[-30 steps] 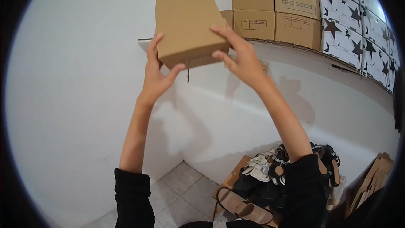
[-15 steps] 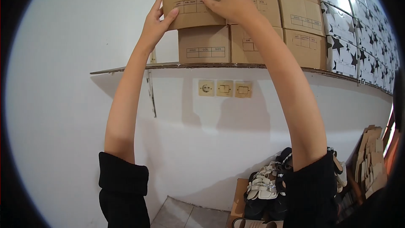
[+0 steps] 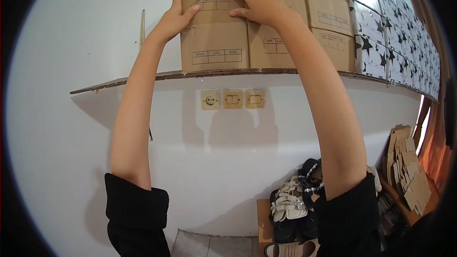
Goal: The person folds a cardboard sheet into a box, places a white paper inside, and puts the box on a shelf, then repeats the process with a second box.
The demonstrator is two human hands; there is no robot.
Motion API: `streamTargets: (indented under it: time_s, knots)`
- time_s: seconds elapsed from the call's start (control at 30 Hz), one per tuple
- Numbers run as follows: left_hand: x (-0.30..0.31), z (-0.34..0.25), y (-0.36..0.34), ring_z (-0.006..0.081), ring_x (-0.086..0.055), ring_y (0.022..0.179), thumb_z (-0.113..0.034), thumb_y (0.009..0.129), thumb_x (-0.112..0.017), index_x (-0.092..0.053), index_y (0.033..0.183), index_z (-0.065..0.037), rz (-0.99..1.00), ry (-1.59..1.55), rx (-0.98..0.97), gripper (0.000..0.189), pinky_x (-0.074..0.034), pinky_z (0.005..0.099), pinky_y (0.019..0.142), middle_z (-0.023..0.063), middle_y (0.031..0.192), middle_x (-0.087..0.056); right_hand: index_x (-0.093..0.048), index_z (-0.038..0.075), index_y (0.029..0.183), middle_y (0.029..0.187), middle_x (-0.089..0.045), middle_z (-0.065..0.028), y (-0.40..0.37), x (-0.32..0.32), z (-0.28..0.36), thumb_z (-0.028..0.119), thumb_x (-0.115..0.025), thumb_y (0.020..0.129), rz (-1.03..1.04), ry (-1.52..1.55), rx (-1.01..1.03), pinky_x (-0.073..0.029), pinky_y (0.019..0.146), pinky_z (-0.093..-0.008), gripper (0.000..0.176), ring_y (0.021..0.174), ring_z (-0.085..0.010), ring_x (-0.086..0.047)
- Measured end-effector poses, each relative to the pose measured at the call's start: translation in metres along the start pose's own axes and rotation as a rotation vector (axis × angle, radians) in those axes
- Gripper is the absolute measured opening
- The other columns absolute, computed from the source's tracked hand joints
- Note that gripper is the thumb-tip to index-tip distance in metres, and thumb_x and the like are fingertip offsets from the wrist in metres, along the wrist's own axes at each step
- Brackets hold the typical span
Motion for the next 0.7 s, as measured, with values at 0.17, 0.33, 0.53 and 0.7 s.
streamTargets:
  time_s: [0.17, 0.33, 0.53, 0.7]
  knots:
    - [-0.011, -0.023, -0.020, 0.0333, -0.020, 0.134, -0.040, 0.087, -0.052, -0.015, 0.143, -0.013, -0.129, 0.300, -0.018, 0.072, -0.018, 0.0563, 0.104, 0.0218, 0.144, -0.022, -0.042, 0.019, 0.130, 0.139, -0.036, -0.0010, -0.031, 0.005, -0.006, 0.033, -0.052, 0.087, -0.211, 0.107, 0.010, -0.019, 0.105, -0.0586, 0.046, 0.133, -0.0254, -0.024]
    - [-0.036, -0.096, -0.080, 0.0336, -0.008, 0.137, -0.036, 0.088, -0.049, -0.029, 0.140, -0.018, -0.267, 0.541, -0.075, 0.058, -0.003, 0.0657, 0.101, 0.0134, 0.146, -0.023, -0.046, 0.014, 0.126, 0.139, -0.036, -0.0075, -0.098, 0.042, -0.010, 0.020, -0.050, 0.087, -0.164, 0.109, 0.031, -0.021, 0.104, -0.0582, 0.040, 0.132, -0.0291, -0.026]
    - [-0.106, -0.209, -0.175, 0.0390, -0.013, 0.135, -0.019, 0.091, -0.040, -0.033, 0.137, -0.009, -0.147, 0.274, -0.159, 0.048, 0.000, 0.0665, 0.100, 0.0095, 0.144, -0.028, -0.046, 0.015, 0.127, 0.142, -0.031, -0.0103, -0.207, 0.092, -0.009, 0.018, -0.057, 0.082, 0.001, 0.213, -0.063, -0.015, 0.105, -0.0576, 0.046, 0.134, -0.0313, -0.021]
    - [-0.203, -0.282, -0.262, 0.0429, -0.010, 0.134, -0.005, 0.082, -0.041, -0.029, 0.138, -0.004, 0.053, -0.016, 0.002, 0.058, 0.004, 0.0655, 0.100, 0.0106, 0.144, -0.028, -0.033, 0.012, 0.136, 0.140, -0.032, -0.0123, -0.339, 0.151, -0.010, 0.018, -0.056, 0.079, 0.308, 0.134, -0.188, -0.018, 0.100, -0.0630, 0.062, 0.133, -0.0315, -0.023]
Point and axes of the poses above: each hand's wrist, its own y-axis towards the middle knuckle, its own x-axis out of the back of the hand, z = x × y, the point moved 6 cm from there along y, towards the middle knuckle
